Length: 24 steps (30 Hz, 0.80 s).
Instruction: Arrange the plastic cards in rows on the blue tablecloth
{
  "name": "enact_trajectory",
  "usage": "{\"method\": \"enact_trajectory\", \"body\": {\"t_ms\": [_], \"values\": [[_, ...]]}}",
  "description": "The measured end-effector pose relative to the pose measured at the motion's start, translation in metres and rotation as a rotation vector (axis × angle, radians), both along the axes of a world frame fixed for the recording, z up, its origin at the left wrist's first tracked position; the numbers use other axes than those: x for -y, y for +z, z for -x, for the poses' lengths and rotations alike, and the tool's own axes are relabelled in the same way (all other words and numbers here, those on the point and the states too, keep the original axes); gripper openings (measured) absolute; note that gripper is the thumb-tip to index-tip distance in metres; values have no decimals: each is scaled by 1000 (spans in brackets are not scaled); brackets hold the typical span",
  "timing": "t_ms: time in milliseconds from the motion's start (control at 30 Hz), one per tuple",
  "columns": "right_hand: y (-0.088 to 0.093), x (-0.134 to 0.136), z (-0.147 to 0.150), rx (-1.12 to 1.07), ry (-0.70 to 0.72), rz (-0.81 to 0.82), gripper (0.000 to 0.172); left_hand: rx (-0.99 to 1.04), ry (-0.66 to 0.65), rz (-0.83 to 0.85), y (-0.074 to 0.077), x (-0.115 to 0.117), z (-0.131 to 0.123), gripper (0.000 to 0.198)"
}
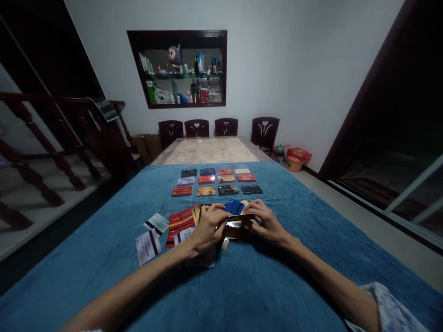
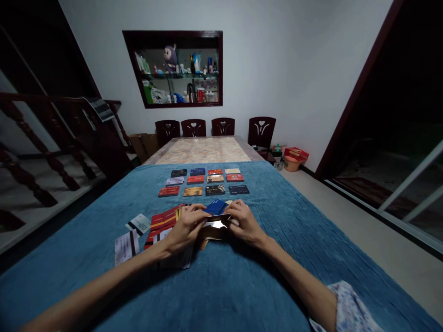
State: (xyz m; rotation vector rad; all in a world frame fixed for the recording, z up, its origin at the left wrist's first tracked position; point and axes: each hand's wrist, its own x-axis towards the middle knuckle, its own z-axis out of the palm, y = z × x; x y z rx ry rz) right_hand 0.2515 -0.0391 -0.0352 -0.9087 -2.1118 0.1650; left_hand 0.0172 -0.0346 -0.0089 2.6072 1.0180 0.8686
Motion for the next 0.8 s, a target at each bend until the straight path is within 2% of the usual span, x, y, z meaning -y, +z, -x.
{"method": "enact_trajectory", "body": {"t_ms": [167, 267, 400, 567, 800], "values": [[4, 2, 2, -165, -42, 64, 10, 20, 14, 2, 2, 0, -1, 23], [5, 4, 2, -218, -80, 90, 14, -12, 30, 13, 4, 0, 0, 20], [8, 7, 4, -238, -101, 43, 14, -23, 72, 10, 5, -1, 0, 22], [13, 10, 5, -141, -129, -67, 17, 6, 142, -69, 5, 0, 1, 32], [6, 9, 10, 4, -140, -151, 18, 40, 86, -104, 3, 6, -1, 40]]}}
